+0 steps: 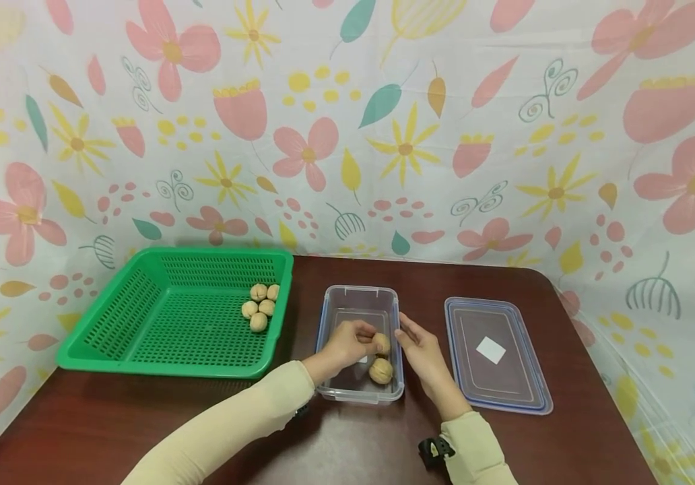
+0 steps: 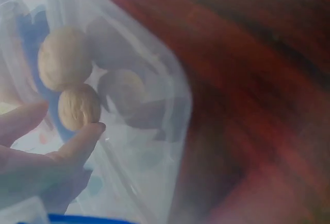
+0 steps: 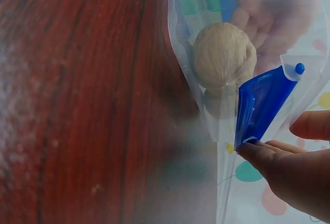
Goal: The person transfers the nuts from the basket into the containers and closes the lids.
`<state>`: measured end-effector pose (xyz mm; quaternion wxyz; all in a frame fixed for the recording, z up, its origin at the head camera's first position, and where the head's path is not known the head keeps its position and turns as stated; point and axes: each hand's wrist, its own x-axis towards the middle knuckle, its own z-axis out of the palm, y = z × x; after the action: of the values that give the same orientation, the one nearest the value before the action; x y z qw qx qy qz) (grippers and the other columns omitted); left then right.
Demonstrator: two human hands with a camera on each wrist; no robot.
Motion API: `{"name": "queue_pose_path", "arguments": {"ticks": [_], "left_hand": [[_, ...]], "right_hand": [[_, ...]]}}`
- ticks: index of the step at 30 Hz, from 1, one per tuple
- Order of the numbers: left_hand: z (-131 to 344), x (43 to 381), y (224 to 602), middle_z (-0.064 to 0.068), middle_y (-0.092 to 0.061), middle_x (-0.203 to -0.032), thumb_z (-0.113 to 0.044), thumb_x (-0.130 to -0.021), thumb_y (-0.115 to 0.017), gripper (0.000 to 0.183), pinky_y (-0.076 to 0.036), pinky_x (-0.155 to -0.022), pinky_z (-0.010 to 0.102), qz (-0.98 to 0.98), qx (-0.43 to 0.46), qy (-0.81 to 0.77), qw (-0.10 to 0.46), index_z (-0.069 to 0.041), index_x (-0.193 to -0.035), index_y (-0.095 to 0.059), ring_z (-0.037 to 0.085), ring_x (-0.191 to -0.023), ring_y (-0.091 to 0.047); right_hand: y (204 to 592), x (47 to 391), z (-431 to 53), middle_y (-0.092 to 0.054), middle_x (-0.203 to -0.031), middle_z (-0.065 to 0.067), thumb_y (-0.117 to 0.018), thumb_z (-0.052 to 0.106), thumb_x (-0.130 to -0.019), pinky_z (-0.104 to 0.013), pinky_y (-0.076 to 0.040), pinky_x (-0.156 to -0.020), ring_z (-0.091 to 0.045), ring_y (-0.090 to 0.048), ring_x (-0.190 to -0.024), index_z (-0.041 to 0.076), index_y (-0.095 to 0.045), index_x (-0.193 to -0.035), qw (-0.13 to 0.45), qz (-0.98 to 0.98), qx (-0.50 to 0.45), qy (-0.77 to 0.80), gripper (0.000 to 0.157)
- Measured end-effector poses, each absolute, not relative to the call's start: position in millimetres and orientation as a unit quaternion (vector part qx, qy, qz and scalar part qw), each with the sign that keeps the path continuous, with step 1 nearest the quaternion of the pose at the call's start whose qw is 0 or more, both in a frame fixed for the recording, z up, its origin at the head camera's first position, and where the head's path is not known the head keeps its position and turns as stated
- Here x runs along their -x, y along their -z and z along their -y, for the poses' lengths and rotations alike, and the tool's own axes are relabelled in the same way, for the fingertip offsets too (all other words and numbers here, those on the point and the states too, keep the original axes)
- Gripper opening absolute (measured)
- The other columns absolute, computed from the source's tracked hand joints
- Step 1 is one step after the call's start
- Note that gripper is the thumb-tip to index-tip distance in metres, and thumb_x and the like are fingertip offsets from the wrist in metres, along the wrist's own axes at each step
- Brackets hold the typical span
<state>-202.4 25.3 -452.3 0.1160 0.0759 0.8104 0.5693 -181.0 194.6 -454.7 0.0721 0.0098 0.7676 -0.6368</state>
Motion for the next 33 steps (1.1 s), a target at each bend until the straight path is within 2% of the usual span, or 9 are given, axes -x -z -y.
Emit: {"name": "queue_pose_path", "arguments": {"ticks": [5,10,14,18,24,33], "left_hand": [[-24.3,200.3,446.4,0.014,-0.068,-0.097,-0.003,-0.08,-0.075,0.032,-0.055,-0.074,0.024,-0.827,-0.089,-0.544,0.109,0.009,-0.108,-0.065,0.018,-0.088,-0.066],[-23.2,195.1,439.6,0.019,-0.066,-0.108,-0.006,-0.083,-0.074,0.038,-0.055,-0.08,0.028,-0.823,-0.087,-0.547,0.127,0.01,-0.115,-0.062,0.024,-0.098,-0.065],[-22.9,191.2,430.8,0.02,-0.065,-0.112,-0.009,-0.085,-0.073,0.041,-0.055,-0.079,0.028,-0.815,-0.096,-0.556,0.134,0.01,-0.119,-0.06,0.024,-0.101,-0.064],[-20.7,187.6,414.4,0.021,-0.064,-0.115,-0.009,-0.086,-0.072,0.041,-0.055,-0.081,0.028,-0.806,-0.111,-0.565,0.138,0.008,-0.121,-0.06,0.023,-0.103,-0.064],[-10.7,183.2,389.3,0.015,-0.065,-0.118,-0.009,-0.088,-0.071,0.037,-0.054,-0.087,0.03,-0.789,-0.132,-0.581,0.148,0.003,-0.122,-0.062,0.025,-0.11,-0.062],[11.0,187.0,353.2,0.015,-0.063,-0.122,-0.01,-0.089,-0.07,0.042,-0.053,-0.089,0.03,-0.763,-0.151,-0.61,0.151,0.003,-0.127,-0.058,0.025,-0.112,-0.061]], "right_hand": [[455.6,179.0,-195.2,-0.03,-0.152,-0.022,-0.047,0.011,-0.102,-0.048,-0.021,-0.115,-0.034,-0.026,-0.141,-0.002,-0.031,-0.149,0.072,-0.767,-0.011,0.638,0.051],[455.2,176.3,-195.9,-0.028,-0.153,-0.022,-0.045,0.012,-0.103,-0.048,-0.022,-0.115,-0.034,-0.024,-0.141,-0.003,-0.03,-0.149,0.079,-0.766,-0.01,0.638,0.051],[454.8,176.6,-196.1,-0.028,-0.153,-0.022,-0.045,0.01,-0.103,-0.046,-0.022,-0.115,-0.033,-0.025,-0.141,-0.004,-0.03,-0.148,0.076,-0.765,-0.007,0.64,0.05],[454.1,178.2,-195.7,-0.029,-0.152,-0.022,-0.045,0.009,-0.102,-0.045,-0.022,-0.115,-0.033,-0.026,-0.14,-0.004,-0.03,-0.148,0.072,-0.765,-0.005,0.639,0.05],[453.4,180.1,-195.6,-0.028,-0.153,-0.022,-0.045,0.009,-0.103,-0.045,-0.022,-0.115,-0.032,-0.027,-0.14,-0.004,-0.028,-0.149,0.08,-0.763,-0.005,0.641,0.051],[453.8,181.7,-194.2,-0.03,-0.152,-0.021,-0.044,0.01,-0.103,-0.046,-0.022,-0.115,-0.031,-0.028,-0.14,-0.003,-0.031,-0.148,0.077,-0.764,-0.01,0.64,0.049]]}}
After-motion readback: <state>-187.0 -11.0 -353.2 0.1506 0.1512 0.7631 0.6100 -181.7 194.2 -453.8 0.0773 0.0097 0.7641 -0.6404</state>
